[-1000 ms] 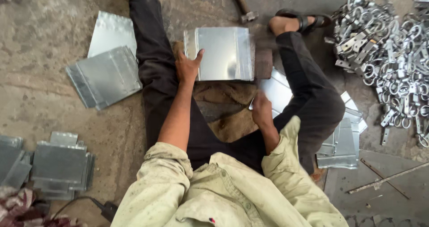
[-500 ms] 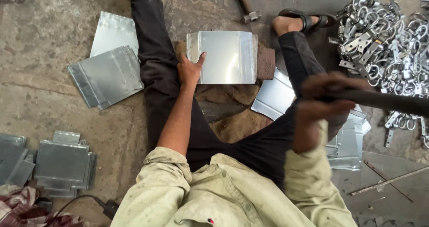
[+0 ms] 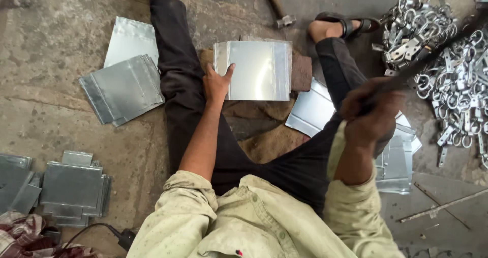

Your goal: The person uses a hammer to flatten and shape metal sheets against a metal block while sitting on the floor.

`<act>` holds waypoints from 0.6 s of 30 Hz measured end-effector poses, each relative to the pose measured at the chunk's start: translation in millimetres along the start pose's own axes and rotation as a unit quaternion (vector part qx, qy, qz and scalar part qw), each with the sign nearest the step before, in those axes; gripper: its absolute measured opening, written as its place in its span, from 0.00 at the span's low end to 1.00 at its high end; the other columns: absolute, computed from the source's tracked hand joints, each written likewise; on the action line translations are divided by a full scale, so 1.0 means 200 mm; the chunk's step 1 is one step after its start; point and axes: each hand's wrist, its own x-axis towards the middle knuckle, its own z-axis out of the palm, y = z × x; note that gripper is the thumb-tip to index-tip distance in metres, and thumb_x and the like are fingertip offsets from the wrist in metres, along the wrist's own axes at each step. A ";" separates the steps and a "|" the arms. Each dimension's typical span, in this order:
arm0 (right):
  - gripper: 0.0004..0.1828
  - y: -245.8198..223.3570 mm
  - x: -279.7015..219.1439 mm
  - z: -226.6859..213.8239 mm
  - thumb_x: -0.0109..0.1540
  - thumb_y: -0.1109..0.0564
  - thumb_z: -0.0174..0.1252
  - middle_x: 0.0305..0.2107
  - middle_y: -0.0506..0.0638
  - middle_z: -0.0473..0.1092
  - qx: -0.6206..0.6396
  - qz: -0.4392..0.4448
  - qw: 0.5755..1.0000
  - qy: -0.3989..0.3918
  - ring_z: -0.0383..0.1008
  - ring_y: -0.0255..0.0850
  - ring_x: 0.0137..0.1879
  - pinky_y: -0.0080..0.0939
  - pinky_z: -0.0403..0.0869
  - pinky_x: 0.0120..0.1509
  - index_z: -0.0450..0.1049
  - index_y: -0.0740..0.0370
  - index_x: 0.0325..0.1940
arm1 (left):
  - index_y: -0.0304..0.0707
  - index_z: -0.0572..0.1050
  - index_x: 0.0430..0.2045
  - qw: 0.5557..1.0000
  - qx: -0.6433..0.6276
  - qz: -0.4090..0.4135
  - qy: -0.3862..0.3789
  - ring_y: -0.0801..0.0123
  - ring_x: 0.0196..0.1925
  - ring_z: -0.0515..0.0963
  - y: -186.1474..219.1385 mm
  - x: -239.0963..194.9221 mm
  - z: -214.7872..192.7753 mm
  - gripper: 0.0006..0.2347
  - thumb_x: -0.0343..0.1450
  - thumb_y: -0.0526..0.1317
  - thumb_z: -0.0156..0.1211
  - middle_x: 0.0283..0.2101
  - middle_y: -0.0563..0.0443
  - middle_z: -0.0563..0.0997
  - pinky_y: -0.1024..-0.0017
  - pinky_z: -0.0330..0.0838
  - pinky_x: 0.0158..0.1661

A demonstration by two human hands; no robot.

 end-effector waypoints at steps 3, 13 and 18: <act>0.27 0.13 0.04 0.04 0.74 0.31 0.43 0.25 0.47 0.62 0.091 -0.135 0.985 -0.059 0.55 0.32 0.21 0.35 0.55 0.25 0.67 0.57 0.50 | 0.19 0.69 0.53 1.000 0.002 0.002 0.012 0.31 0.45 0.81 0.06 0.03 -0.03 0.43 0.62 0.67 0.68 0.41 0.18 0.80 0.50 0.78 0.42; 0.26 0.71 -0.12 -0.02 0.74 0.42 0.43 0.22 0.56 0.67 -0.408 0.255 0.875 -0.059 0.65 0.46 0.27 0.45 0.63 0.32 0.71 0.65 0.34 | 0.22 0.70 0.53 0.999 0.010 0.011 0.035 0.31 0.41 0.82 0.05 0.01 -0.01 0.41 0.62 0.67 0.69 0.38 0.21 0.81 0.49 0.78 0.39; 0.17 0.19 0.08 -0.06 0.83 0.47 0.33 0.45 0.55 0.70 -0.670 -0.414 0.616 -0.023 0.75 0.50 0.45 0.45 0.75 0.51 0.63 0.60 0.57 | 0.25 0.71 0.52 0.999 0.016 -0.036 -0.022 0.33 0.45 0.82 0.09 -0.01 -0.06 0.39 0.64 0.68 0.66 0.39 0.23 0.82 0.49 0.78 0.42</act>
